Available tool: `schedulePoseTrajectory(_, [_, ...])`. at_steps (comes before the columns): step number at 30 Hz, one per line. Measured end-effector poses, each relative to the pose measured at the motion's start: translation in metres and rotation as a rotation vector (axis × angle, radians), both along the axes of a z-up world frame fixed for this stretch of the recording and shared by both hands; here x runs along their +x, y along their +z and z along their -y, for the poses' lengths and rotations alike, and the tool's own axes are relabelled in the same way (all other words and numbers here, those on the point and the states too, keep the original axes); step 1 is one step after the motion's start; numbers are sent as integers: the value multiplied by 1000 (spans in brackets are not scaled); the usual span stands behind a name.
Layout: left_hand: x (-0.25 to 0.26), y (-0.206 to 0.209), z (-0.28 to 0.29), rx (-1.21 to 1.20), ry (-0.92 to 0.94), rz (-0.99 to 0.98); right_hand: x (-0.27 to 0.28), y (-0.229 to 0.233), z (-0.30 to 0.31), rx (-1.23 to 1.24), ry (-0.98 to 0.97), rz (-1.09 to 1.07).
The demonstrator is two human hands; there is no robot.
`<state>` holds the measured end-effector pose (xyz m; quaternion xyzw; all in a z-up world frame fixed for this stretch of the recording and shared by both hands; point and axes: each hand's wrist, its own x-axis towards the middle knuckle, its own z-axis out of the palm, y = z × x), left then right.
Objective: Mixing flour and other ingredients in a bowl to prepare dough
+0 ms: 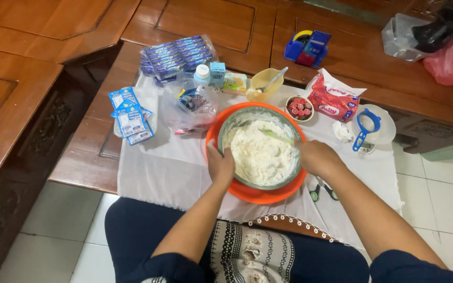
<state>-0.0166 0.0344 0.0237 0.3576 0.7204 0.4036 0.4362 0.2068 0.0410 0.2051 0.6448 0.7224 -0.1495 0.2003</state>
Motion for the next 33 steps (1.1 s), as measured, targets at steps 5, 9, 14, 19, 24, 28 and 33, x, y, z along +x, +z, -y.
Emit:
schedulePoseTrajectory(5, [-3,-11,-33,90,-159,-293,10,-65,-23,131,50,54])
schedulePoseTrajectory(9, [-9,14,-24,126,-171,-290,10,-40,2,3,40,35])
schedulePoseTrajectory(14, [-9,-12,-32,172,-233,-303,21,-106,-10,-84,37,44])
schedulePoseTrajectory(19, [-10,-21,-31,205,-279,-308,-10,-85,-31,-132,133,46])
schedulePoseTrajectory(24, [-9,-7,-30,110,-199,-246,-20,-89,-27,-147,255,-10])
schedulePoseTrajectory(28, [-6,1,-29,99,-154,-242,-26,-39,-3,-134,267,64])
schedulePoseTrajectory(33, [5,-53,-41,118,-75,-355,-1,-31,-16,-5,78,56])
